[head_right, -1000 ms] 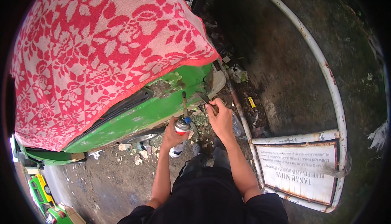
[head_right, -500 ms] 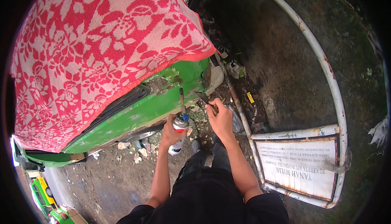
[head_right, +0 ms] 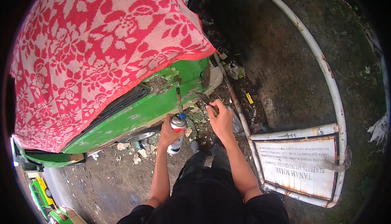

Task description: The person uses a blowtorch to heat a small area on the green vehicle's body panel, then uses a chisel and hammer to chip away material. The person repeats heating and chiseling on the same spot.

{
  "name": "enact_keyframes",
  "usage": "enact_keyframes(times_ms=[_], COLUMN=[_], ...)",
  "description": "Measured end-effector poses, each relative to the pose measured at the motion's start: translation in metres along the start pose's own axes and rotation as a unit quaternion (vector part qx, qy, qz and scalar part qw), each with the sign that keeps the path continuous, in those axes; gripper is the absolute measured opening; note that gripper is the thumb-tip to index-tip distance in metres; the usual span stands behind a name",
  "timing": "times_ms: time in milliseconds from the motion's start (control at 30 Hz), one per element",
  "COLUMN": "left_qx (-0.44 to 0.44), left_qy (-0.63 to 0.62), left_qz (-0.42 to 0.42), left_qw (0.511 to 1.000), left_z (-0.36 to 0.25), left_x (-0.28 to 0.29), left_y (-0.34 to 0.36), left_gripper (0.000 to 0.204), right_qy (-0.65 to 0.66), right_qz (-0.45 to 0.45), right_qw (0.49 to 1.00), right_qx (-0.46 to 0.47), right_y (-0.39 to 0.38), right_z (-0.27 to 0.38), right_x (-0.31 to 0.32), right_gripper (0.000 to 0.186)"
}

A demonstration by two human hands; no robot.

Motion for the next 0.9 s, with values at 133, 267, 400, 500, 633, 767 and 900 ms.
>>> enact_keyframes(times_ms=[133, 267, 400, 500, 633, 767, 900], left_qx=[-0.004, 0.003, 0.007, 0.009, 0.003, 0.006, 0.008], left_qy=[-0.01, -0.003, 0.001, 0.003, -0.001, -0.006, 0.005], left_qz=[-0.003, -0.005, -0.003, -0.003, -0.007, -0.008, -0.008], left_qw=[1.0, 1.0, 1.0, 1.0, 1.0, 1.0, 1.0], left_z=[0.0006, -0.0012, 0.0018, -0.0005, 0.0004, 0.0001, -0.0031], left_x=[0.0008, 0.0019, 0.0008, 0.0016, 0.0025, 0.0035, 0.0048], left_y=[-0.0009, -0.0026, -0.002, -0.0016, -0.0013, -0.0016, -0.0018], left_gripper=[0.075, 0.075, 0.075, 0.07, 0.077, 0.076, 0.072], right_qy=[0.0, 0.014, 0.016, 0.015, 0.012, 0.012, 0.013], right_qz=[0.011, 0.012, 0.007, 0.002, 0.008, 0.009, 0.007], right_qw=[1.0, 0.999, 0.999, 1.0, 1.0, 0.999, 1.0], right_qx=[-0.019, -0.038, -0.031, -0.016, -0.026, -0.029, -0.024], right_y=[-0.0003, -0.0005, 0.0, 0.0004, 0.0003, -0.0003, 0.0002], right_z=[-0.0001, -0.0023, -0.0022, -0.002, -0.0039, -0.0044, -0.0041], right_x=[-0.0013, -0.0021, -0.0021, -0.0027, -0.0027, -0.0028, -0.0027], right_gripper=[0.015, 0.017, 0.017, 0.016, 0.015, 0.015, 0.016])
Point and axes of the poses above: each hand's wrist, its own y-axis towards the middle knuckle, its own x-axis out of the back of the hand, z = x × y, the point moved 8 cm from there along y, towards the middle knuckle, and after that the axes turned 2 degrees about -z, right-handed, at the moved point
